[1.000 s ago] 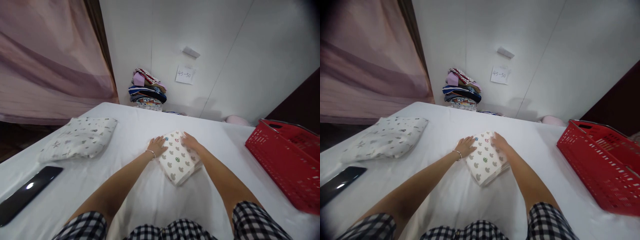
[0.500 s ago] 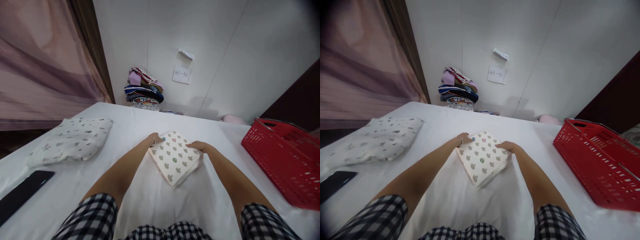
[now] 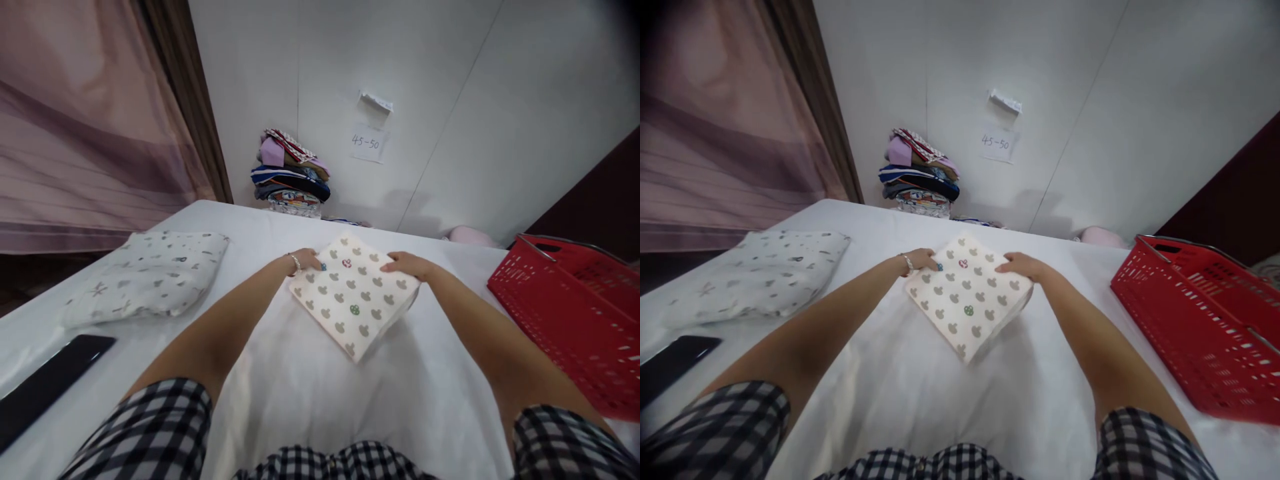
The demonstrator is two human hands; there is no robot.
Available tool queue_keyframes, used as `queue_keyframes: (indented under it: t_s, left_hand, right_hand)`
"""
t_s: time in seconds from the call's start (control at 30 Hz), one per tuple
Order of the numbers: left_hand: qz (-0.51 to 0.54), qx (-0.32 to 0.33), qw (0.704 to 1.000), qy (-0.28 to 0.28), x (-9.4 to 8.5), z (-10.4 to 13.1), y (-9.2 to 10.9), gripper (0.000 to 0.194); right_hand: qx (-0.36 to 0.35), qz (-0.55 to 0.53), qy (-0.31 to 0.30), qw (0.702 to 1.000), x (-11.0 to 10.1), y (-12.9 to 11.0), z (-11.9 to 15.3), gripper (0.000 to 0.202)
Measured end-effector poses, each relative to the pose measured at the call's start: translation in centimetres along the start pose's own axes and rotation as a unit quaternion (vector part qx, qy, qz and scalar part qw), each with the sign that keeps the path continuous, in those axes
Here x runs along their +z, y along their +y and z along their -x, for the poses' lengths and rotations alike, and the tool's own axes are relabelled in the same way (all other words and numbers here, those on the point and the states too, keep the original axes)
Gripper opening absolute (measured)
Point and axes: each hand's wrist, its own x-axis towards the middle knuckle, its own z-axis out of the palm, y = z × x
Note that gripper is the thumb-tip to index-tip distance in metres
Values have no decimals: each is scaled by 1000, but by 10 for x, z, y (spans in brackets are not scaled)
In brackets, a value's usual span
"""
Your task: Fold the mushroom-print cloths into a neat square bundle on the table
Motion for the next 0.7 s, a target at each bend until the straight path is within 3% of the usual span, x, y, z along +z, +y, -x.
queue_keyframes:
  t_s: [0.07, 0.13, 0.2, 0.27, 0.37, 0.43, 0.57, 0.63, 0.7]
  left_hand:
    - [50, 25, 998, 10, -21, 5, 11, 34]
    - [73, 86, 992, 65, -42, 9, 24, 37]
    - [78, 159, 973, 150, -60, 10, 33, 41]
    - [67, 218, 947, 228, -70, 10, 32, 41]
    - [33, 272, 922, 273, -65, 15, 1, 30]
    - [-25, 267, 931, 247, -51, 25, -36, 22]
    - [-162, 154, 968, 116, -23, 59, -110, 18]
    - [-162, 112, 973, 117, -16, 79, -130, 19]
    - [-139, 89, 975, 147, -12, 99, -134, 21]
  right_hand:
    - [-66, 72, 49, 994, -17, -33, 8, 47]
    - [-143, 166, 125, 968, -28, -66, 21, 45]
    - [-216, 265, 219, 914, -29, -92, 34, 44]
    - [-279, 353, 282, 847, -14, -101, 43, 45]
    - [-357, 460, 291, 759, 37, -77, 43, 51]
    - [-385, 496, 266, 731, 83, -40, 36, 46]
    - [-405, 511, 189, 734, 155, 32, 27, 33]
    - [-385, 506, 182, 750, 170, 50, 27, 36]
    - [-369, 507, 176, 759, 172, 53, 28, 40]
